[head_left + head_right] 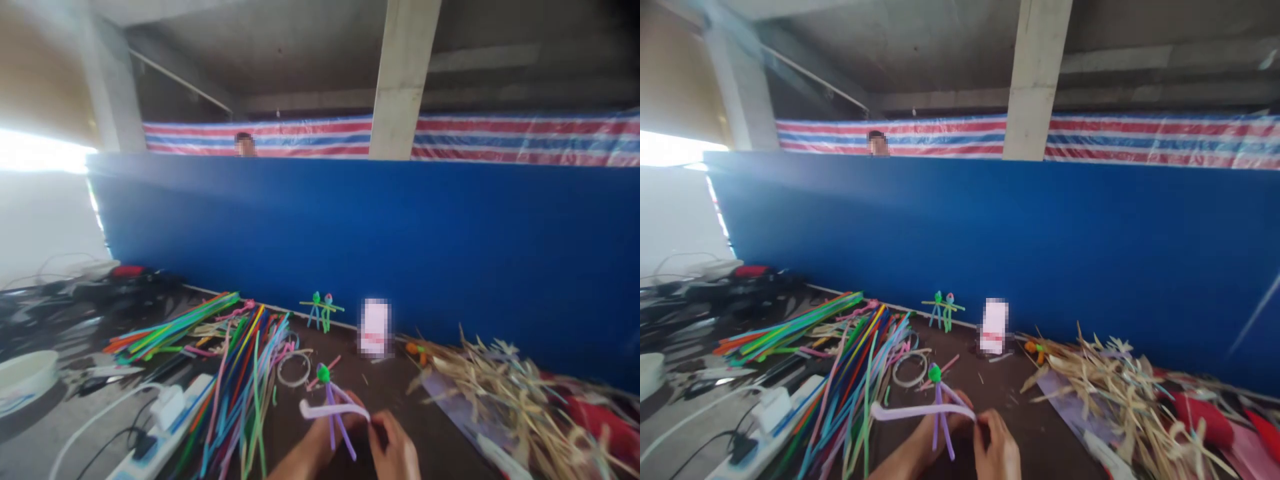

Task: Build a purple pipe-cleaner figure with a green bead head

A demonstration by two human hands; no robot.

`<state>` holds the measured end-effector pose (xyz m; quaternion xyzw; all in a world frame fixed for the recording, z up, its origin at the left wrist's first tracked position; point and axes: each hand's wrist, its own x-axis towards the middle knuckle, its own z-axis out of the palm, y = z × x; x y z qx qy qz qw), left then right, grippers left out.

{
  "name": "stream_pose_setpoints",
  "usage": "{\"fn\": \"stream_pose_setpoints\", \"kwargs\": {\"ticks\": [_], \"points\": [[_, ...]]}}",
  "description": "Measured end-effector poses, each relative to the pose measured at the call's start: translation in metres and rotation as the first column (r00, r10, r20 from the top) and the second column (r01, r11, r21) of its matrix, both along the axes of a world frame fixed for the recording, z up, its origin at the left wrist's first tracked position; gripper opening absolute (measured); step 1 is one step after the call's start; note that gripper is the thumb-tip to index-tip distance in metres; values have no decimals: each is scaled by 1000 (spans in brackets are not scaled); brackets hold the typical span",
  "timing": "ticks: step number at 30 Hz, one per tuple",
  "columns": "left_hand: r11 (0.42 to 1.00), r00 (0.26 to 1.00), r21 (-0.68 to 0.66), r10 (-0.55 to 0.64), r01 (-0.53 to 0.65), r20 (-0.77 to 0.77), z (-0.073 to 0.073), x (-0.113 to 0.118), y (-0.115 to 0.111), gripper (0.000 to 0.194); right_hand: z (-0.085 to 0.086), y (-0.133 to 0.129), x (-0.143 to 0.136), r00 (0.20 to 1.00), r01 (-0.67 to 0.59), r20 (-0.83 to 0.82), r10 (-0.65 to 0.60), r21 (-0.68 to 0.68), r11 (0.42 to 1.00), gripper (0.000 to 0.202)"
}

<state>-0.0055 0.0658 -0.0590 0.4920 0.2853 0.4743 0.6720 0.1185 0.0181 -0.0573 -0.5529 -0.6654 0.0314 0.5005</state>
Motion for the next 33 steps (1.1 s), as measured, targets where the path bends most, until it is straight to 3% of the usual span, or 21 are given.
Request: {"fn": "stream_pose_setpoints", "kwargs": {"ticks": [3, 7, 17, 22, 25, 28, 31, 33], "points": [[998, 998, 31, 59, -59, -31, 5, -2, -3, 32, 14, -9, -1, 999, -5, 42, 8, -72, 997, 13], [993, 979, 73, 99, -87, -181, 9, -2, -2, 28, 24, -14, -2, 999, 8, 51, 0, -141, 990, 13], [986, 957, 138, 131, -98, -259, 13, 0, -1, 21, 26, -14, -4, 1000, 14, -25, -19, -189, 982, 15], [978, 952, 201, 110, -53, -285, 9, -1, 1, 17, 25, -8, -3, 977, 10, -202, -73, -293, 956, 15], [966, 940, 257, 117, -32, -322, 9, -2, 0, 15, 22, -4, -1, 902, -82, -418, -105, -405, 911, 15], [965, 936, 261, 111, -21, -335, 11, -3, -3, 16, 19, -2, 0, 765, -241, -629, -142, -483, 842, 19], [971, 931, 237, 113, -29, -346, 12, -4, -4, 19, 17, -1, 1, 591, -407, -792, -155, -458, 790, 25], [977, 935, 213, 96, -22, -341, 12, -4, -3, 21, 17, -1, 3, 526, -467, -838, -142, -425, 776, 27]]}}
